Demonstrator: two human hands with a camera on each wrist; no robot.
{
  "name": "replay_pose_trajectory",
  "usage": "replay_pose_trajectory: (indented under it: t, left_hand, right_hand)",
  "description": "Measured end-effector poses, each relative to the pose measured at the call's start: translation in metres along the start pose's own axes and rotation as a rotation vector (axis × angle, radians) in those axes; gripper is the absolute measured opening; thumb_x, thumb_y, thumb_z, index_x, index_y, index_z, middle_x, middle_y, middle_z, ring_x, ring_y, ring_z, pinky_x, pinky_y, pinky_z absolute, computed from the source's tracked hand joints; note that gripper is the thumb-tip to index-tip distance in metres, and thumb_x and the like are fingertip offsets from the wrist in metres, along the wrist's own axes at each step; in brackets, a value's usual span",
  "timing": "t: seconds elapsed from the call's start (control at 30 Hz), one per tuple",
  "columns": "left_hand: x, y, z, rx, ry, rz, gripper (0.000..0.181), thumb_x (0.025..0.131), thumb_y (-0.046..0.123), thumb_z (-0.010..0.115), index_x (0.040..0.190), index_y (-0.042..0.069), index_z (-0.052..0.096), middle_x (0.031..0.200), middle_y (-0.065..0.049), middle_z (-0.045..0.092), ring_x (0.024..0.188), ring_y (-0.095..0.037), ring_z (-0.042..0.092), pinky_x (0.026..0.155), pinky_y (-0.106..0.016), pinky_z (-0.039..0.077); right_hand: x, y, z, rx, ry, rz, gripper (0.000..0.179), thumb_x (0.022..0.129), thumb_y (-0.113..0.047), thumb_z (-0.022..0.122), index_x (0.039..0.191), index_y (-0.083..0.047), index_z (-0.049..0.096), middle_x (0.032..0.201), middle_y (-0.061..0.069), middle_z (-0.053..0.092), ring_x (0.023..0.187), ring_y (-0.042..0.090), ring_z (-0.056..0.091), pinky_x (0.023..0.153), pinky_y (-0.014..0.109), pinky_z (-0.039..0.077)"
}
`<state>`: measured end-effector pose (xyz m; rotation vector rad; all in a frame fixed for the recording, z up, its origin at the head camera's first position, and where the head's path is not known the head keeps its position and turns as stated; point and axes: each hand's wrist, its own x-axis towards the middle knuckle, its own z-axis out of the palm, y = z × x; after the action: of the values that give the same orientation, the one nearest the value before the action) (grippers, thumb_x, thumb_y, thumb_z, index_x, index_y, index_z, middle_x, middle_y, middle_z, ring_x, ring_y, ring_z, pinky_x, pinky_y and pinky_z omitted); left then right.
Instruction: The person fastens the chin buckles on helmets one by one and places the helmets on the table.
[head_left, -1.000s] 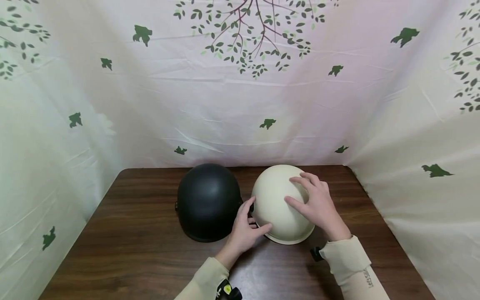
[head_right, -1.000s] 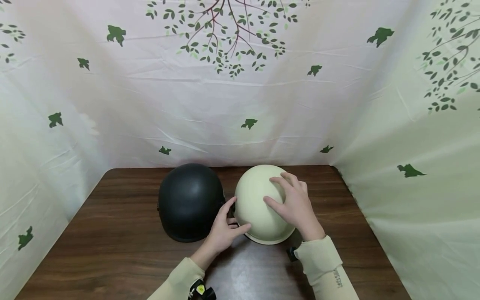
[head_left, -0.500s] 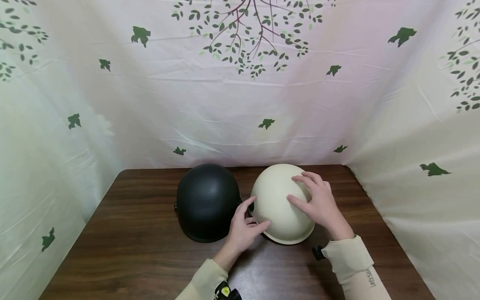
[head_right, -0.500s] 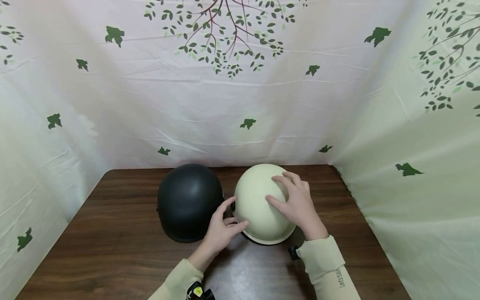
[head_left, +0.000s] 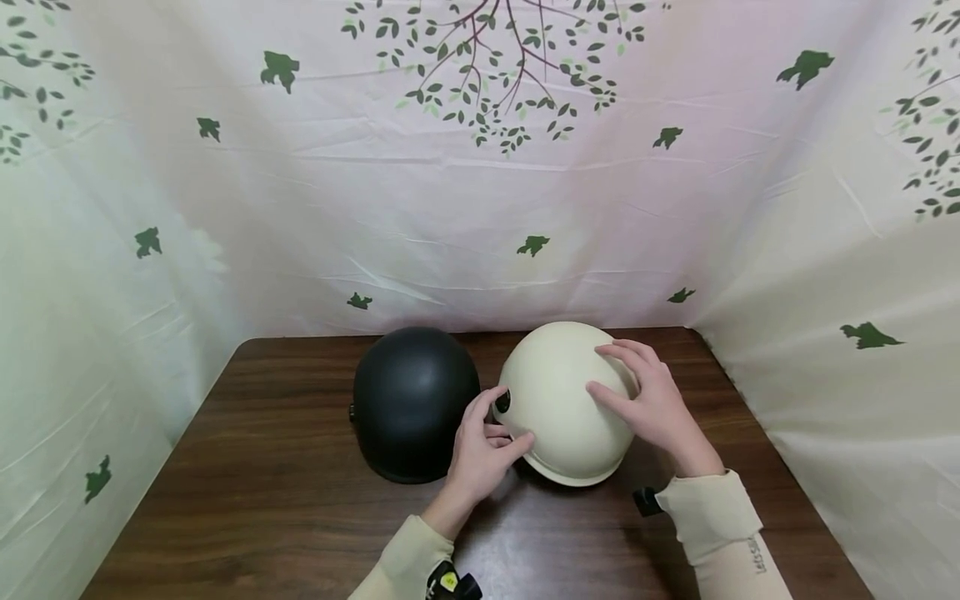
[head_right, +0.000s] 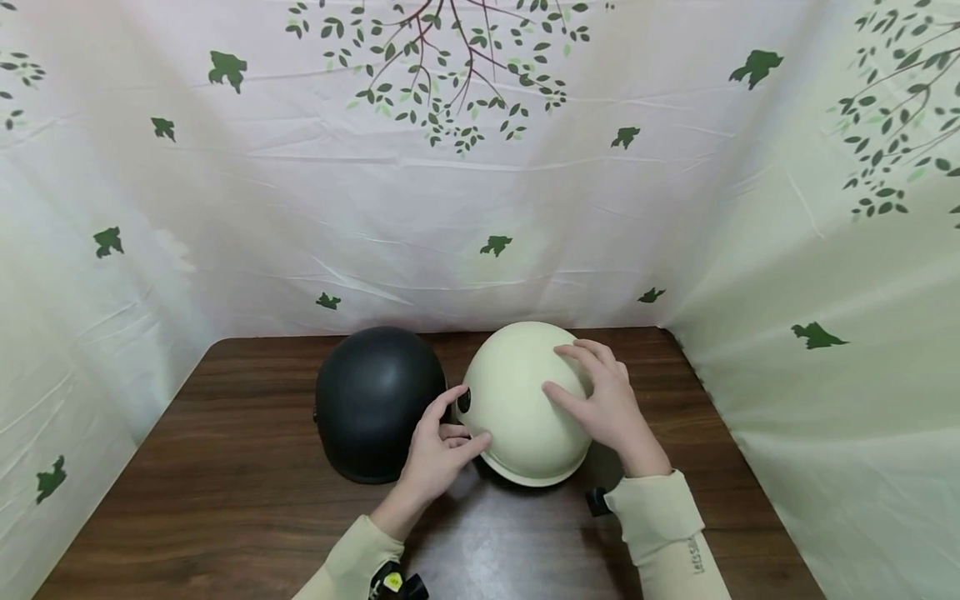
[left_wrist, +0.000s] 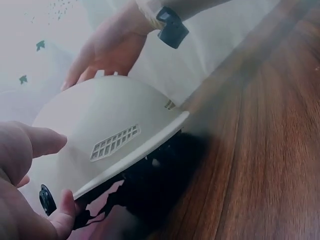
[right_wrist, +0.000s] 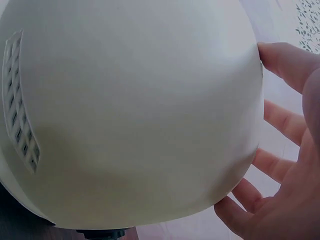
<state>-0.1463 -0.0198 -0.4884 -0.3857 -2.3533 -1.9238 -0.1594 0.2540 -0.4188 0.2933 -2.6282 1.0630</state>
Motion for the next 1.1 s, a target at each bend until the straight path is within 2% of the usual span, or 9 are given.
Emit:
replay_pose_trajectory:
  t: [0.23,0.33,0.43,0.57,0.6,0.73,0.8,0.97,1.1]
  left_hand:
    - [0.0,0.008,-0.003,-0.058,-0.007,0.025,0.068,0.086,0.02,0.088,0.147,0.024,0.058,0.111,-0.015,0.062,0.079,-0.015,0.069,0.073,-0.027,0.06]
    - [0.001,0.011,-0.005,-0.055,-0.016,0.067,0.066,0.087,0.017,0.087,0.146,0.021,0.058,0.107,-0.016,0.063,0.08,-0.016,0.069,0.074,-0.028,0.06]
    - [0.0,0.015,-0.006,-0.033,-0.011,0.091,0.067,0.087,0.014,0.086,0.147,0.019,0.058,0.112,-0.013,0.064,0.083,-0.016,0.069,0.077,-0.028,0.061]
    - [-0.001,0.023,-0.008,-0.033,0.014,0.11,0.067,0.086,0.01,0.085,0.147,0.019,0.058,0.134,-0.008,0.061,0.086,-0.017,0.069,0.08,-0.031,0.062]
    - [-0.002,0.025,-0.008,-0.038,0.02,0.118,0.067,0.086,0.009,0.085,0.147,0.018,0.058,0.14,-0.007,0.059,0.086,-0.018,0.069,0.081,-0.031,0.062]
    - [-0.002,0.032,-0.008,-0.083,0.038,0.153,0.067,0.085,0.004,0.083,0.147,0.016,0.058,0.158,-0.007,0.048,0.091,-0.022,0.069,0.083,-0.034,0.062]
    - [-0.003,0.034,-0.009,-0.103,0.053,0.169,0.068,0.084,-0.001,0.082,0.147,0.015,0.058,0.16,-0.008,0.046,0.093,-0.024,0.07,0.083,-0.034,0.062]
    - [-0.002,0.039,-0.01,-0.14,0.076,0.204,0.068,0.084,-0.007,0.08,0.146,0.014,0.059,0.16,-0.009,0.047,0.099,-0.025,0.073,0.082,-0.032,0.062]
    - [-0.002,0.039,-0.011,-0.182,0.074,0.213,0.069,0.084,-0.008,0.08,0.146,0.011,0.057,0.16,-0.011,0.045,0.102,-0.027,0.072,0.081,-0.029,0.061]
  right_hand:
    - [0.0,0.004,-0.004,0.064,0.009,-0.008,0.053,0.096,-0.034,0.078,0.144,-0.02,0.062,0.158,0.014,0.042,0.143,0.042,0.036,0.106,0.068,0.037]
    - [0.0,0.006,-0.005,0.083,0.018,-0.006,0.052,0.096,-0.032,0.078,0.144,-0.021,0.061,0.157,0.013,0.042,0.144,0.039,0.038,0.108,0.067,0.037]
    - [-0.001,0.008,-0.005,0.107,0.011,0.002,0.053,0.097,-0.032,0.077,0.146,-0.021,0.06,0.157,0.012,0.042,0.143,0.036,0.039,0.109,0.07,0.038]
    - [-0.003,0.008,-0.007,0.166,-0.001,0.018,0.053,0.1,-0.031,0.074,0.148,-0.02,0.057,0.156,0.012,0.041,0.143,0.033,0.04,0.111,0.069,0.038]
    - [-0.003,0.007,-0.007,0.175,-0.001,0.023,0.053,0.1,-0.031,0.074,0.149,-0.02,0.057,0.156,0.012,0.041,0.142,0.032,0.041,0.111,0.066,0.039]
    - [-0.006,0.006,-0.009,0.196,-0.001,0.037,0.052,0.103,-0.029,0.071,0.151,-0.018,0.055,0.154,0.012,0.043,0.139,0.03,0.043,0.109,0.035,0.044]
    - [-0.007,0.006,-0.011,0.197,-0.003,0.042,0.053,0.104,-0.029,0.069,0.153,-0.017,0.053,0.154,0.013,0.043,0.139,0.031,0.044,0.107,0.03,0.044]
    - [-0.008,0.011,-0.011,0.215,0.009,0.043,0.054,0.105,-0.027,0.067,0.155,-0.014,0.05,0.155,0.015,0.043,0.143,0.037,0.044,0.112,0.051,0.045]
    - [-0.008,0.016,-0.009,0.218,0.023,0.037,0.053,0.106,-0.026,0.065,0.156,-0.015,0.049,0.155,0.015,0.044,0.143,0.038,0.044,0.106,0.024,0.046]
